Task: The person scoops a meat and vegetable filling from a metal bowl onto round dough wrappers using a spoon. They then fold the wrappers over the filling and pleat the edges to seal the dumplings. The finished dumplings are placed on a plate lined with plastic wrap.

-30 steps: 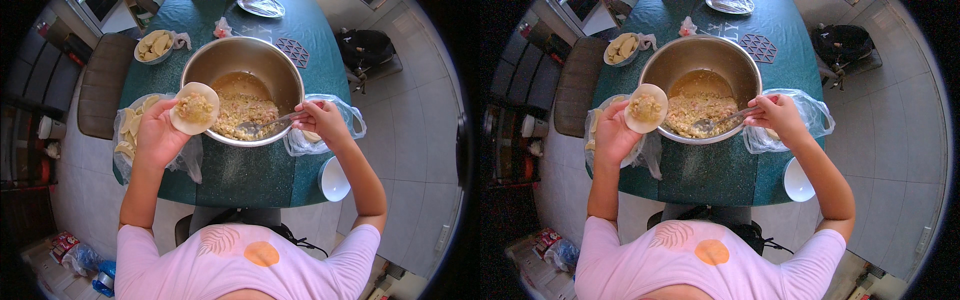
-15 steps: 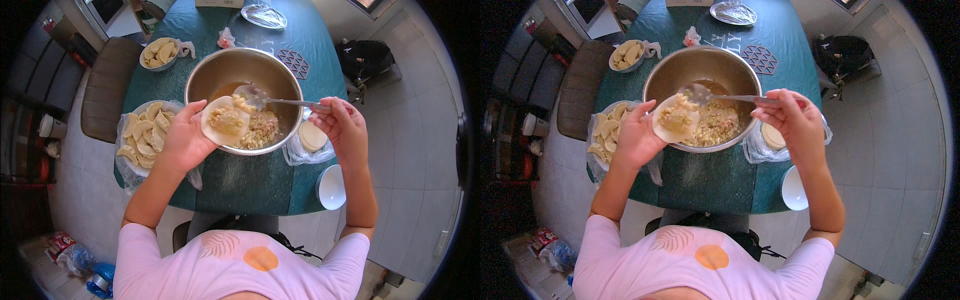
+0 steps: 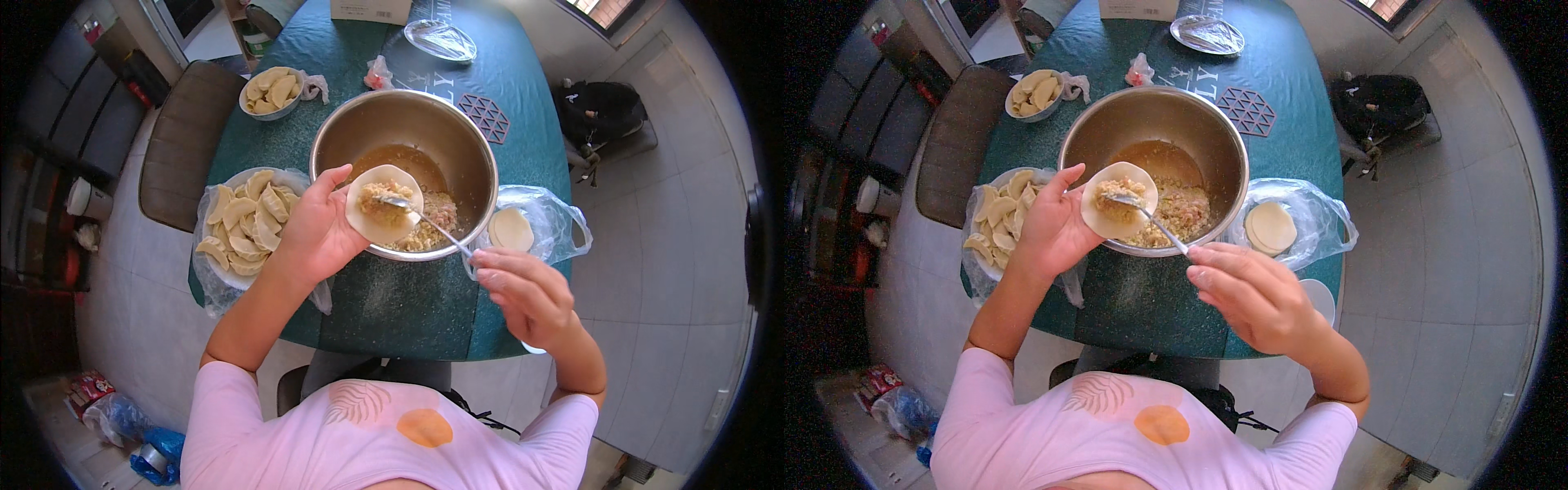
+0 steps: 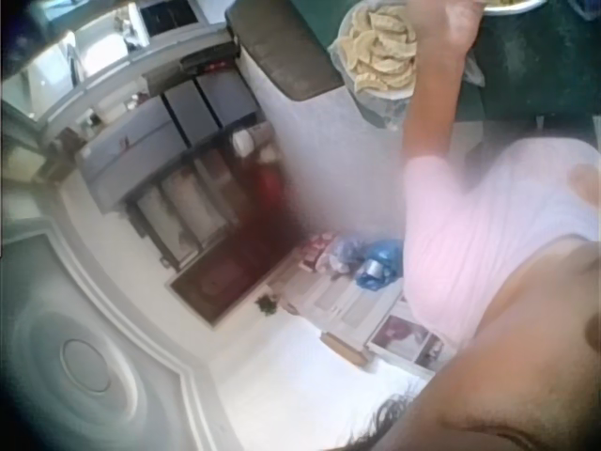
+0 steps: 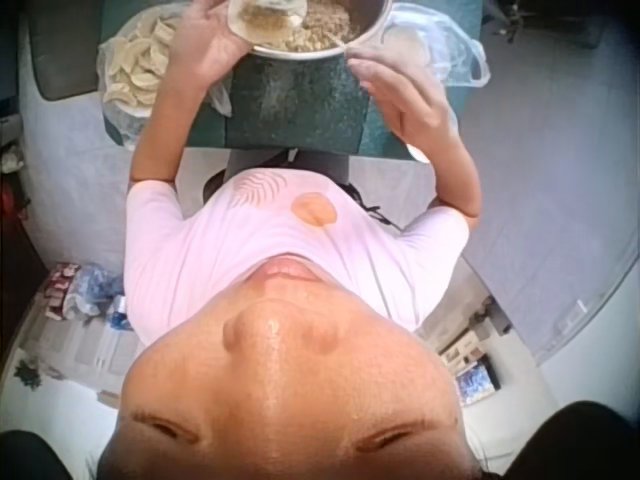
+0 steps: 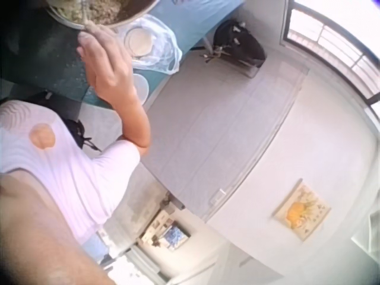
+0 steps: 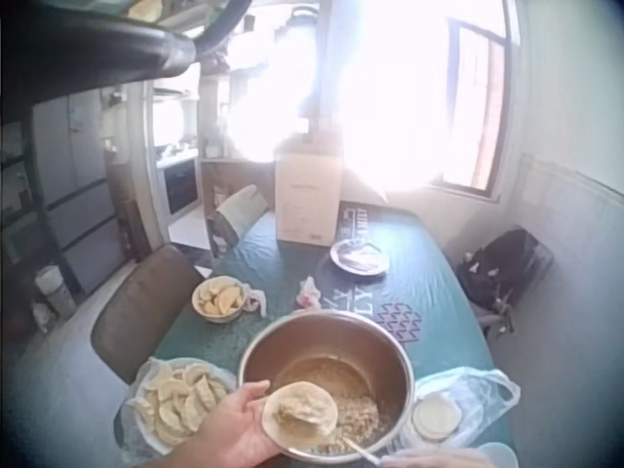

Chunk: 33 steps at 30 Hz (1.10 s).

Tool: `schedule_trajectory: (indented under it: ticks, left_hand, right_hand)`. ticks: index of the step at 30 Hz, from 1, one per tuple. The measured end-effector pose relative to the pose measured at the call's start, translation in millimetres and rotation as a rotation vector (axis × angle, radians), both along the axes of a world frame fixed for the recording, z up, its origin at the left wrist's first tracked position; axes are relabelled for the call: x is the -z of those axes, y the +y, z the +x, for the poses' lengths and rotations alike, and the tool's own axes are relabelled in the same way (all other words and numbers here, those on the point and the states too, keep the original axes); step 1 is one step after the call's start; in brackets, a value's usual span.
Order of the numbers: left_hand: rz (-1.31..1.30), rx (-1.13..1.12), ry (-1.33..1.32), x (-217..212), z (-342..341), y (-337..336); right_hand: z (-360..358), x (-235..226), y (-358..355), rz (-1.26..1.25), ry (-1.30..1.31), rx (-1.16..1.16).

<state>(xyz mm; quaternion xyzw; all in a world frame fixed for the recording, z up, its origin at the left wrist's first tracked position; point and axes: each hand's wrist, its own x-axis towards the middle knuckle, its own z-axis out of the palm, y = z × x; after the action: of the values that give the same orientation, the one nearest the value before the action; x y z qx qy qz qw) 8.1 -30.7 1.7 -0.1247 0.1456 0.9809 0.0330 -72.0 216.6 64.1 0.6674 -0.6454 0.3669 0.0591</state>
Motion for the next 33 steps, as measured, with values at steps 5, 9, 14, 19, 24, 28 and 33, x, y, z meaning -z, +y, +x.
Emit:
schedule_trajectory:
  ticks: [5,9,14,19,24,28,33]
  left_hand:
    - [-0.029,-0.054,-0.022,8,3,-3]
    - [-0.074,-0.124,-0.047,6,8,-5]
    - [-0.107,-0.076,-0.005,-11,27,6]
    - [-0.297,0.057,0.102,-17,56,31]
    - [-0.294,0.252,0.076,-21,59,73]
    - [-0.169,0.368,0.082,-7,54,106]
    - [-0.165,0.457,0.121,-14,49,137]
  right_hand:
    - [0,-1,9,-0.076,-0.103,0.106]
    - [-15,16,1,0.074,0.011,0.213]
    - [-14,56,5,0.280,0.119,0.130]
    - [-5,26,58,0.227,-0.203,0.543]
    - [-8,67,148,0.802,-0.176,0.867]
    - [1,96,162,0.906,-0.117,0.863]
    - [14,110,172,0.802,-0.035,0.830]
